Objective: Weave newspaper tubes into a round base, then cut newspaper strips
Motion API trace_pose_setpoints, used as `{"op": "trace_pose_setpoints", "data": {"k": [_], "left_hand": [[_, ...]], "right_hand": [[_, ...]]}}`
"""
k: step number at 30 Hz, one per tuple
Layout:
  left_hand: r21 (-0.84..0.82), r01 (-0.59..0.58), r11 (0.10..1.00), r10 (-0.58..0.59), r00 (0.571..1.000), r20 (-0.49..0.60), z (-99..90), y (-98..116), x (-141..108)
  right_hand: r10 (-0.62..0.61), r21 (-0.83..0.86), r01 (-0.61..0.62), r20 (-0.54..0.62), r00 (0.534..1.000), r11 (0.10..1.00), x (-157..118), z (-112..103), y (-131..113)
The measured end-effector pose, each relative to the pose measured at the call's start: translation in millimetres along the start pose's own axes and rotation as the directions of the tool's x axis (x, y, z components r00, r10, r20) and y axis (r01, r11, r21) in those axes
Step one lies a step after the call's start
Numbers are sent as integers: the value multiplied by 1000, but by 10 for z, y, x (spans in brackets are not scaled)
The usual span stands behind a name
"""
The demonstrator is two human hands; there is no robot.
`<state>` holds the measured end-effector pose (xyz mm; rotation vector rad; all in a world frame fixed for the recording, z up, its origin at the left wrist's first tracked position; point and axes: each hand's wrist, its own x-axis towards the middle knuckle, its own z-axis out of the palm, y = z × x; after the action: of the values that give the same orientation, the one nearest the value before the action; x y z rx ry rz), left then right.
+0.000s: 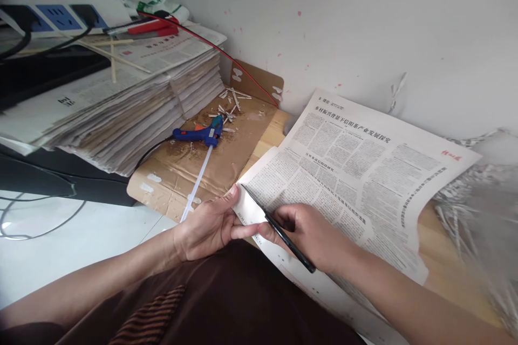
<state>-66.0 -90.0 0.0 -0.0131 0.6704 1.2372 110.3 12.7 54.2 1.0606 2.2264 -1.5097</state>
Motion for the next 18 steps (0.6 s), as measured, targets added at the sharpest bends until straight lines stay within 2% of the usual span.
{"op": "trace_pose_setpoints", "data": {"k": [5, 13, 18], "left_hand": [[5, -12, 1000, 12, 999, 32, -25, -13, 1], [40, -30, 999, 31, 999, -25, -36, 33, 2], [100, -35, 994, 43, 995, -85, -56, 65, -2]], "right_hand": [[-30, -21, 29, -28, 999, 999, 80, 13, -7], [-67, -55, 67, -12, 998, 996, 176, 13, -3], [-45, -4, 45, 14, 999, 999, 231, 34, -15]]}}
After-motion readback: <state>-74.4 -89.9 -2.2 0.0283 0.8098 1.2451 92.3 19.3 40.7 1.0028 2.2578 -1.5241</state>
